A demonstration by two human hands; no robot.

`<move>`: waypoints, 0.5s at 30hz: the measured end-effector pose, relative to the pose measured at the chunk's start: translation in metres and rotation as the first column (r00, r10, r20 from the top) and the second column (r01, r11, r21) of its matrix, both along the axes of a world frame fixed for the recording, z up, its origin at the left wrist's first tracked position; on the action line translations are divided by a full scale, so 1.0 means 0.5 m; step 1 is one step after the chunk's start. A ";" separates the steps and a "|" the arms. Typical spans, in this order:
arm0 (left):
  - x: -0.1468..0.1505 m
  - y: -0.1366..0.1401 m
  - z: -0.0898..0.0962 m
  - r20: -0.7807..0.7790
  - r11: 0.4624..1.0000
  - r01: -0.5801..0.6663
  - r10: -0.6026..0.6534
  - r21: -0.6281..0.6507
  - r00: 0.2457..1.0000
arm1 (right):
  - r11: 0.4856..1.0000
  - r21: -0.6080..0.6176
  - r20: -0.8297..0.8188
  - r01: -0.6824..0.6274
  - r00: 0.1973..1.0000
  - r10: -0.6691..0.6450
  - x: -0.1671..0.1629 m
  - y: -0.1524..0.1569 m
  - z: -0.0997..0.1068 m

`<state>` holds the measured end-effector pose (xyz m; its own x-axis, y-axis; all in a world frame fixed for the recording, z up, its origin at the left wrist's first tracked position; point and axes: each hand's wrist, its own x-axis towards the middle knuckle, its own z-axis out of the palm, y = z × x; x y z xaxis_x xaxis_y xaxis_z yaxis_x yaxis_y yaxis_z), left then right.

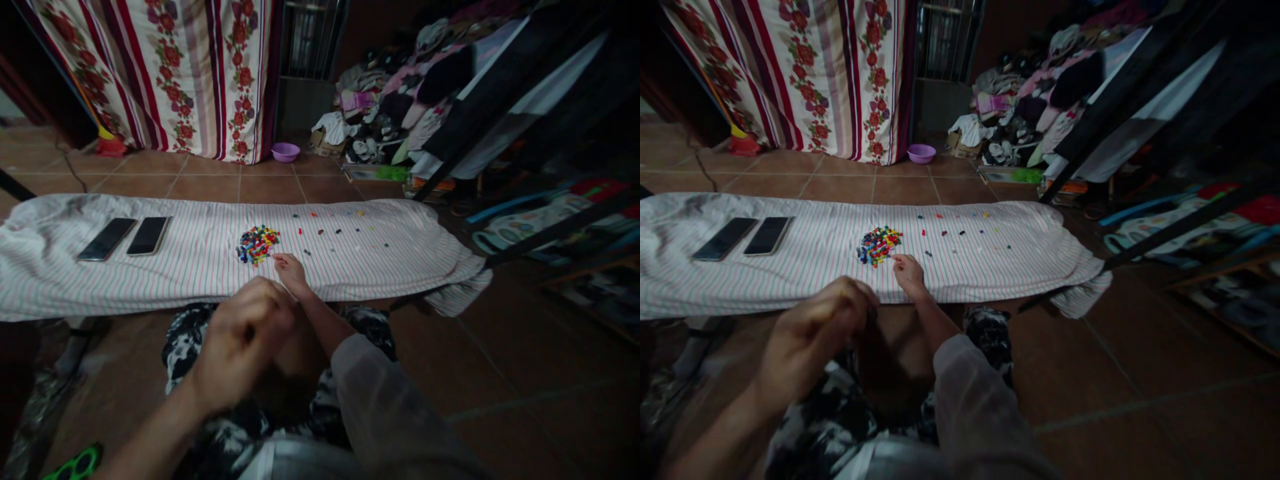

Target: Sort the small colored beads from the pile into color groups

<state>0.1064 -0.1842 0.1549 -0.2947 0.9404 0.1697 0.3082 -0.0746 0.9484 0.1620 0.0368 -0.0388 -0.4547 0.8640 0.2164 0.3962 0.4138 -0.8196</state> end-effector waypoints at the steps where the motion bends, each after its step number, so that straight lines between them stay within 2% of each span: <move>1: -0.020 0.039 -0.024 -0.020 0.997 -0.072 0.072 -0.027 0.997 | 1.000 -0.003 -0.010 -0.002 1.000 0.002 0.000 -0.001 0.001; 3: -0.074 0.113 -0.086 -0.061 0.954 -0.296 0.293 -0.050 0.954 | 1.000 0.002 -0.020 0.002 1.000 -0.002 0.000 -0.004 0.003; 5: -0.137 0.173 -0.151 -0.150 0.877 -0.478 0.467 -0.046 0.871 | 1.000 0.008 -0.011 0.000 1.000 0.000 0.001 -0.006 0.008; 8: -0.219 0.227 -0.230 -0.410 0.732 -0.681 0.620 -0.005 0.670 | 1.000 0.009 0.021 -0.024 0.999 0.024 0.006 -0.007 0.012; 10: -0.251 0.242 -0.268 -0.571 0.658 -0.752 0.599 -0.047 0.561 | 0.999 0.017 0.028 -0.041 0.999 0.040 0.009 -0.007 0.011; 11: -0.260 0.245 -0.284 -0.634 0.633 -0.770 0.563 -0.082 0.530 | 0.999 0.020 0.025 -0.044 0.999 0.044 0.010 -0.007 0.008; 12: -0.265 0.246 -0.297 -0.691 0.631 -0.771 0.519 -0.088 0.503 | 0.999 0.021 0.015 -0.046 0.999 0.046 0.011 -0.007 0.005; 15: -0.268 0.243 -0.323 -0.815 0.669 -0.739 0.386 -0.077 0.433 | 0.998 0.012 -0.019 -0.057 0.998 0.057 0.009 -0.001 -0.010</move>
<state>-0.0274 -0.0628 -0.0067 -0.7355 0.6233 0.2655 0.6774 0.6717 0.2999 0.1666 0.0362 -0.0437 -0.4987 0.8341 0.2355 0.3561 0.4449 -0.8217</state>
